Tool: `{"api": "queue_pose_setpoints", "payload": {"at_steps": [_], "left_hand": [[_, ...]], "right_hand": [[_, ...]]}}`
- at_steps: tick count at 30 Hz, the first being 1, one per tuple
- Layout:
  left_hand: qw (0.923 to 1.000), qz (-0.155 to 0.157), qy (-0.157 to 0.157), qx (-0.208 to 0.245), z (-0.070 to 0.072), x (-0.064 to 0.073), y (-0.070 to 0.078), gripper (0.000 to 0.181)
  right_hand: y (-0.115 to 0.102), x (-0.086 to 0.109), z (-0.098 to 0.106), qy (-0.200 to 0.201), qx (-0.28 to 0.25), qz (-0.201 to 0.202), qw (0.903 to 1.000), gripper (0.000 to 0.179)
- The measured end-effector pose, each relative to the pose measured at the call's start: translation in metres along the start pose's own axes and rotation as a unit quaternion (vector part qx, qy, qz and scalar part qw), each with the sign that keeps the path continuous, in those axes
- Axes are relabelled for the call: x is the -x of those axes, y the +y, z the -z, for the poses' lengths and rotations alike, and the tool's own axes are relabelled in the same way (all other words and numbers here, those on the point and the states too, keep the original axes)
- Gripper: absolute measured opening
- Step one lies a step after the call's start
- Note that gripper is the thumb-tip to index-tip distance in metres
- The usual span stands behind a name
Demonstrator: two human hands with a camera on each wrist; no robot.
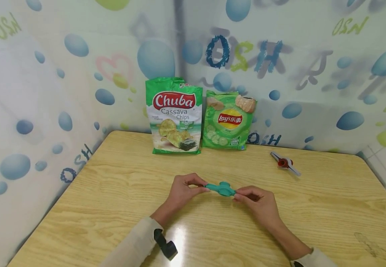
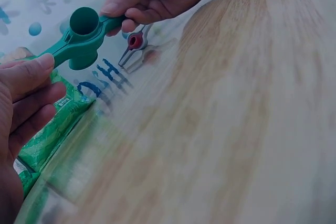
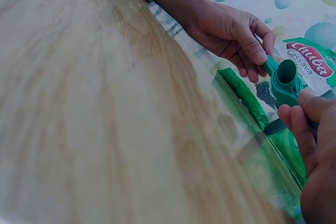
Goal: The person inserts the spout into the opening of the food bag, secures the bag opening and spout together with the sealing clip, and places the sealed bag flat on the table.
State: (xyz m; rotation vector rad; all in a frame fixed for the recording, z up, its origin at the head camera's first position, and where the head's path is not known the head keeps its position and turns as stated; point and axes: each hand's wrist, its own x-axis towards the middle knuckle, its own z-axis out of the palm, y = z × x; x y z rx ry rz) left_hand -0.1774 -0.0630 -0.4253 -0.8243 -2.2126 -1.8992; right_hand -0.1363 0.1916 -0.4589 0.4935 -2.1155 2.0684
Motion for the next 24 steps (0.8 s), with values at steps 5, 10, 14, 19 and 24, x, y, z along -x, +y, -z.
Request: {"api": "queue_pose_setpoints", "payload": {"at_steps": [5,10,14,19,24], "left_hand": [[0.9998,-0.017,0.011,-0.007,-0.0004,0.0001,-0.001,0.011],[0.9998,-0.006,0.015,-0.009,-0.0004,0.0004,0.0011,0.011],[0.9998,-0.003,0.019,-0.012,-0.0008,0.0005,0.0029,0.011],[0.9997,-0.002,0.022,-0.013,-0.0013,0.0006,0.0028,0.011],[0.9997,-0.001,0.015,-0.018,-0.0007,0.0002,0.0031,0.009]], "right_hand": [[-0.0001,-0.0004,0.0005,-0.01,-0.01,0.001,0.9999,0.013],[0.0,-0.0003,0.001,-0.011,-0.013,-0.016,0.9997,0.011],[-0.0006,0.0001,0.0005,-0.003,0.009,-0.017,0.9998,0.01],[0.0016,-0.001,-0.0008,-0.004,0.112,-0.021,0.9934,0.002],[0.0035,-0.0038,-0.0015,-0.007,0.203,-0.005,0.9792,0.005]]}}
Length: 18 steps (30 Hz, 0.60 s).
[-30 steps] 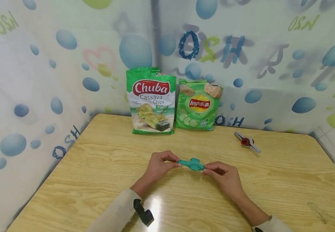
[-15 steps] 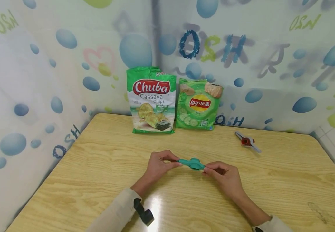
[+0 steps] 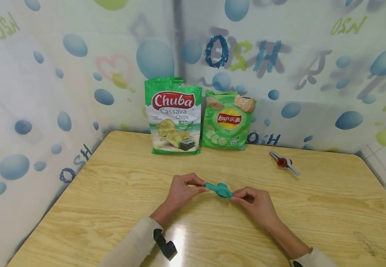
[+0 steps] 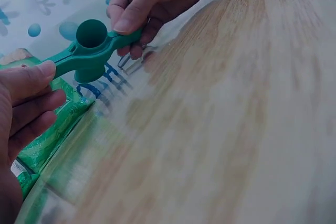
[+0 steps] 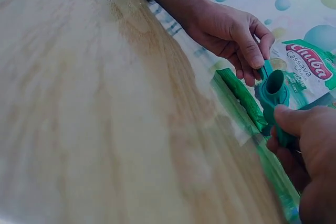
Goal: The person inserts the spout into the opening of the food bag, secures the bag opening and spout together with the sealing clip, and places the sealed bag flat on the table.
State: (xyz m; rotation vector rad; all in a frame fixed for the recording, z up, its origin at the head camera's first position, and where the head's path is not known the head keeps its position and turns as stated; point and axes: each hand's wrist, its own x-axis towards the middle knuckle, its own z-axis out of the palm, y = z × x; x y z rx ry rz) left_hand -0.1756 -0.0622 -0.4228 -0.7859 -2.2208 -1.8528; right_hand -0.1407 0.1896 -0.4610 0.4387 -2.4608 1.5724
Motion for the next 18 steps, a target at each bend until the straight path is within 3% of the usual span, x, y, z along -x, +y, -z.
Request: {"api": "queue_pose_setpoints", "payload": {"at_steps": [5,8,12,18], "left_hand": [[0.9998,-0.018,-0.008,-0.003,0.0,0.0,0.0,0.008],[0.9999,-0.01,-0.007,0.006,0.0,-0.001,-0.002,0.009],[0.9994,0.025,-0.002,0.022,0.0,-0.001,-0.004,0.009],[0.9952,0.086,-0.003,0.047,-0.001,-0.001,-0.004,0.011]], "right_hand": [[0.0,-0.001,-0.002,0.036,0.024,0.044,0.9981,0.012],[-0.002,-0.001,-0.003,0.067,0.035,0.063,0.9952,0.014],[-0.008,-0.001,-0.005,0.095,0.039,0.085,0.991,0.016],[-0.042,0.001,-0.003,0.111,0.038,0.101,0.9879,0.016]]}}
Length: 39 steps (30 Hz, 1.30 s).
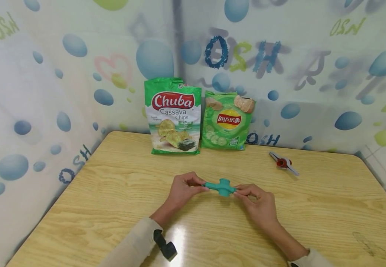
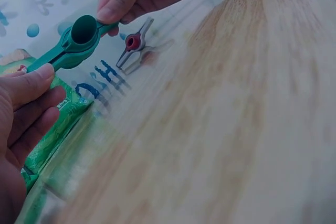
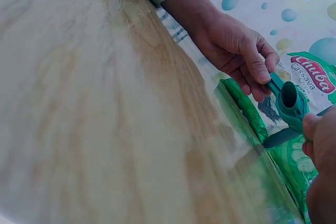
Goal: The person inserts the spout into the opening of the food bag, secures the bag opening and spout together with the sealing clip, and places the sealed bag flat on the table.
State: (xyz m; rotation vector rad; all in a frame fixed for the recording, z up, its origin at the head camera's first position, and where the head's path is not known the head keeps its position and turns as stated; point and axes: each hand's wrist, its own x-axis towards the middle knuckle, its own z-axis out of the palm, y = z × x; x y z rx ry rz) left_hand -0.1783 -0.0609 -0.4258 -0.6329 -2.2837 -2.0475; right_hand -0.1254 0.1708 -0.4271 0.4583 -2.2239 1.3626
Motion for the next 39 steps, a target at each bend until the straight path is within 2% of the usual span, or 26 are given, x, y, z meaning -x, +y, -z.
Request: {"api": "queue_pose_setpoints", "payload": {"at_steps": [2,4,7,9,13,16,18,20,27,33,37,39], "left_hand": [[0.9997,0.023,-0.005,0.01,0.0,-0.001,-0.001,0.011],[0.9985,0.049,-0.009,0.022,0.001,-0.003,-0.009,0.012],[0.9966,0.073,-0.015,0.037,0.001,-0.006,-0.023,0.015],[0.9963,0.075,-0.011,0.041,0.0,-0.008,-0.031,0.017],[0.9983,0.047,0.016,0.03,0.0,-0.008,-0.034,0.017],[0.9985,0.019,0.041,0.03,-0.001,-0.007,-0.034,0.015],[0.9981,0.003,0.05,0.035,-0.001,-0.007,-0.033,0.016],[0.9978,-0.008,0.051,0.04,-0.001,-0.006,-0.032,0.015],[0.9994,-0.017,0.025,0.017,-0.001,-0.008,-0.031,0.015],[0.9968,-0.075,0.004,-0.028,0.0,-0.003,-0.01,0.012],[0.9971,-0.063,0.002,-0.042,-0.001,-0.002,-0.001,0.009],[0.9971,-0.05,-0.004,-0.058,-0.001,-0.002,0.001,0.007]], "right_hand": [[-0.005,-0.001,0.001,0.001,-0.003,-0.001,1.0,0.016],[-0.005,-0.001,0.0,0.004,-0.007,0.001,1.0,0.017],[-0.005,0.0,0.0,0.002,-0.01,-0.003,0.9999,0.017],[-0.004,0.0,0.0,-0.008,-0.022,-0.013,0.9996,0.015],[0.005,0.002,0.001,-0.051,-0.081,-0.072,0.9928,0.009],[0.019,0.004,0.001,-0.095,-0.147,-0.123,0.9769,0.024],[0.028,0.006,0.0,-0.117,-0.17,-0.152,0.9665,0.03],[0.035,0.007,-0.001,-0.132,-0.178,-0.169,0.9603,0.031],[0.039,0.01,-0.001,-0.124,-0.151,-0.186,0.963,0.021],[0.038,0.009,-0.001,-0.125,-0.137,-0.175,0.9668,0.019],[0.037,0.008,-0.002,-0.137,-0.137,-0.175,0.9653,0.018],[0.037,0.008,-0.001,-0.144,-0.12,-0.162,0.9688,0.016]]}}
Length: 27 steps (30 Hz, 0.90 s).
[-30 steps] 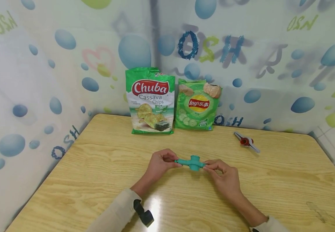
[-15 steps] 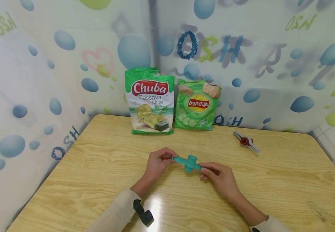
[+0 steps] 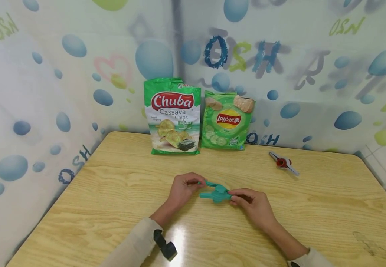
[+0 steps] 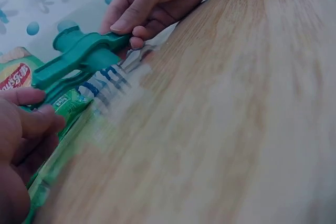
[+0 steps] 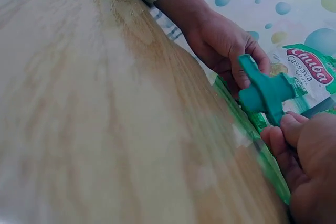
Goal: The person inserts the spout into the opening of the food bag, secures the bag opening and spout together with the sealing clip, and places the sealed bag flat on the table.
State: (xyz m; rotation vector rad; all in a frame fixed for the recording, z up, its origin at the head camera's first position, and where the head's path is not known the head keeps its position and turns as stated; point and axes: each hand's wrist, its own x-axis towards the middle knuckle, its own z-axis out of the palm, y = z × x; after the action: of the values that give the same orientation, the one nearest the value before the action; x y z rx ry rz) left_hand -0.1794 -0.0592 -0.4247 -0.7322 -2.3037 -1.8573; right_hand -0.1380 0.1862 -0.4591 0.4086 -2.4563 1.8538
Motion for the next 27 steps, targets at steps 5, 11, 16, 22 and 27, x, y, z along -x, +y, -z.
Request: {"api": "queue_pose_setpoints", "payload": {"at_steps": [5,11,16,22,27], "left_hand": [[0.9985,0.031,-0.028,-0.035,0.0,0.0,0.001,0.008],[0.9985,0.03,-0.018,-0.041,-0.004,-0.003,-0.028,0.01],[0.9983,0.028,-0.017,-0.048,-0.004,-0.003,-0.038,0.01],[0.9995,0.005,-0.027,-0.018,-0.002,0.0,-0.03,0.014],[0.9981,-0.061,-0.004,-0.005,-0.001,0.002,0.0,0.014]], "right_hand": [[0.002,0.0,0.0,-0.015,0.051,0.04,0.9978,0.014],[0.004,0.0,0.001,-0.041,0.044,0.041,0.9973,0.017],[0.004,0.0,0.001,-0.044,0.043,0.047,0.997,0.018],[0.004,0.0,0.001,-0.009,0.072,0.054,0.9959,0.016],[0.004,-0.001,0.001,0.029,0.098,0.055,0.9933,0.016]]}}
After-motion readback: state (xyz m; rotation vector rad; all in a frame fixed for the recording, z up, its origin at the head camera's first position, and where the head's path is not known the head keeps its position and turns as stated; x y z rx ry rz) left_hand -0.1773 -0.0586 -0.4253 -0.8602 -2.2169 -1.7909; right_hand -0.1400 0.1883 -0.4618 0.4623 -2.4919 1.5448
